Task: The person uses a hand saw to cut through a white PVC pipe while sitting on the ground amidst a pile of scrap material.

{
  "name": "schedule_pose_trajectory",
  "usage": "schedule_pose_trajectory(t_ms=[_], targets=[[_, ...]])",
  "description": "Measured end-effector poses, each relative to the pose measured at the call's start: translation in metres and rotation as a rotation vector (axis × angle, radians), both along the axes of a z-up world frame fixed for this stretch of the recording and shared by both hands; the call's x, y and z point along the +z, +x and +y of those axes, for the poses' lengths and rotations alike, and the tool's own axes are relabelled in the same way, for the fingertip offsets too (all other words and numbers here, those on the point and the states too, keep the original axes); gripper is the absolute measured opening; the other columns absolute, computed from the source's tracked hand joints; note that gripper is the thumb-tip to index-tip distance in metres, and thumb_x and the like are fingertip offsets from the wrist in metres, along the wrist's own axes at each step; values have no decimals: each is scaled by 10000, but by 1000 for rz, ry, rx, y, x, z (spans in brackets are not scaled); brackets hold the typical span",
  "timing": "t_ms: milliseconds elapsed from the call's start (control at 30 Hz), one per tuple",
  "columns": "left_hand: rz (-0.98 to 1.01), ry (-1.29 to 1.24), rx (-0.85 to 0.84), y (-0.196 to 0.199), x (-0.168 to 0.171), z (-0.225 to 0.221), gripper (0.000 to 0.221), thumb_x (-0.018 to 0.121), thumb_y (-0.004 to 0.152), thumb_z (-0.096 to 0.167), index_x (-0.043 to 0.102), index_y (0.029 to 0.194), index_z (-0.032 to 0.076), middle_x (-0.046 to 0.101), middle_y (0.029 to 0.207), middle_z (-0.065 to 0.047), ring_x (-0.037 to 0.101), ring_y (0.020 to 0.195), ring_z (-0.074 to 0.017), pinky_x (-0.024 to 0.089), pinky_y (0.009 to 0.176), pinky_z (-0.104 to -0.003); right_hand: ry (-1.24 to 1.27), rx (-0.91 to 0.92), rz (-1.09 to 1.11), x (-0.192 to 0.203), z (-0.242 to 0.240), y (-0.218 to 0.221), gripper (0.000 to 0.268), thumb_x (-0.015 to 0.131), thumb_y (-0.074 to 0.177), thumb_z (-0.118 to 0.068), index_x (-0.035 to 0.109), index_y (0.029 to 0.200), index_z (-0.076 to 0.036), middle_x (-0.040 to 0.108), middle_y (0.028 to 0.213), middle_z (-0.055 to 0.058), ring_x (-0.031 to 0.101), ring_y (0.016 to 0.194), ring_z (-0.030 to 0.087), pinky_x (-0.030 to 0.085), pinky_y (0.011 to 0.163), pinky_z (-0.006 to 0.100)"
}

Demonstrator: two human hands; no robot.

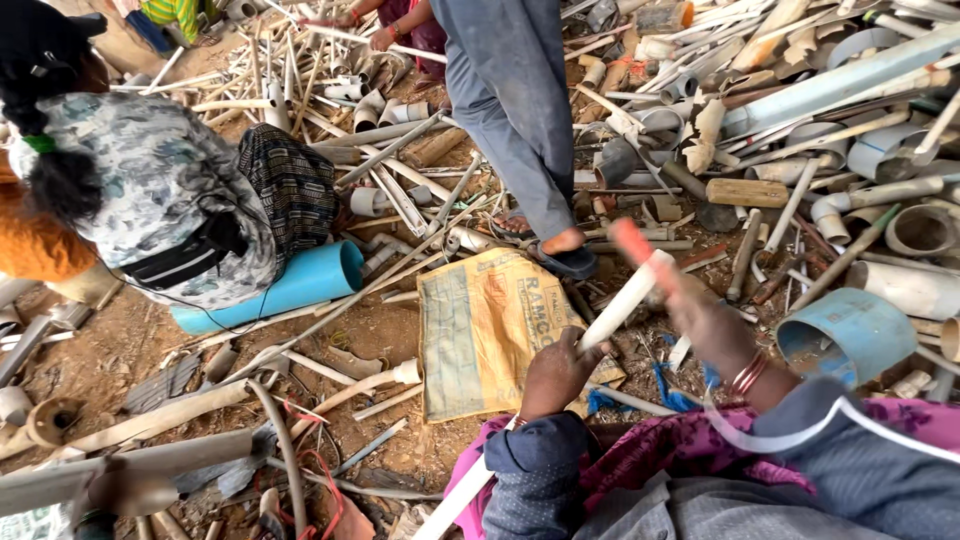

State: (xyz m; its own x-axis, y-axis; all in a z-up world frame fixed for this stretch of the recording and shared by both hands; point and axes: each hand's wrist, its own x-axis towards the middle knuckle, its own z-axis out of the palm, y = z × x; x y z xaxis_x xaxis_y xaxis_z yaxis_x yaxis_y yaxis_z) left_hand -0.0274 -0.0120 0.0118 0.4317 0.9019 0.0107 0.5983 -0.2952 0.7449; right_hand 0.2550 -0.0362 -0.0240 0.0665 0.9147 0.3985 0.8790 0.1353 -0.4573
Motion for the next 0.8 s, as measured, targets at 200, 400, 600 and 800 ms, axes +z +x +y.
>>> schedule_pose_trajectory(t_ms=[200, 400, 600, 800], targets=[[-10, 84, 20, 0, -11, -5, 603, 639, 920, 607, 648, 1218, 82, 712, 828, -235, 703, 802, -433, 537, 709, -547, -78, -180, 99, 34, -23, 6, 601, 506, 1051, -223, 335, 1627, -224, 604, 625, 10, 580, 500, 141, 497, 488, 311], [-79, 64, 64, -12, 7, -16, 545, 632, 924, 564, 668, 1190, 89, 720, 767, -179, 724, 699, -358, 561, 645, -478, -69, -47, 703, 41, -35, 5, 659, 530, 1027, -126, 314, 1648, -164, 571, 730, 39, 528, 561, 109, 466, 486, 283], [-91, 32, 75, -29, 28, -32, 425, 652, 956, 475, 667, 1144, 94, 732, 751, -132, 727, 640, -286, 560, 602, -430, -198, -14, 753, 39, -45, 28, 591, 526, 1030, -138, 370, 1600, -119, 573, 733, 45, 549, 562, 130, 482, 490, 288], [-110, 143, 80, -12, 29, -67, 443, 753, 881, 466, 693, 1162, 128, 742, 833, -145, 739, 749, -322, 569, 670, -447, -275, 136, 992, 29, -51, 40, 543, 505, 1032, -197, 418, 1560, -108, 586, 749, 39, 562, 588, 119, 495, 495, 280]])
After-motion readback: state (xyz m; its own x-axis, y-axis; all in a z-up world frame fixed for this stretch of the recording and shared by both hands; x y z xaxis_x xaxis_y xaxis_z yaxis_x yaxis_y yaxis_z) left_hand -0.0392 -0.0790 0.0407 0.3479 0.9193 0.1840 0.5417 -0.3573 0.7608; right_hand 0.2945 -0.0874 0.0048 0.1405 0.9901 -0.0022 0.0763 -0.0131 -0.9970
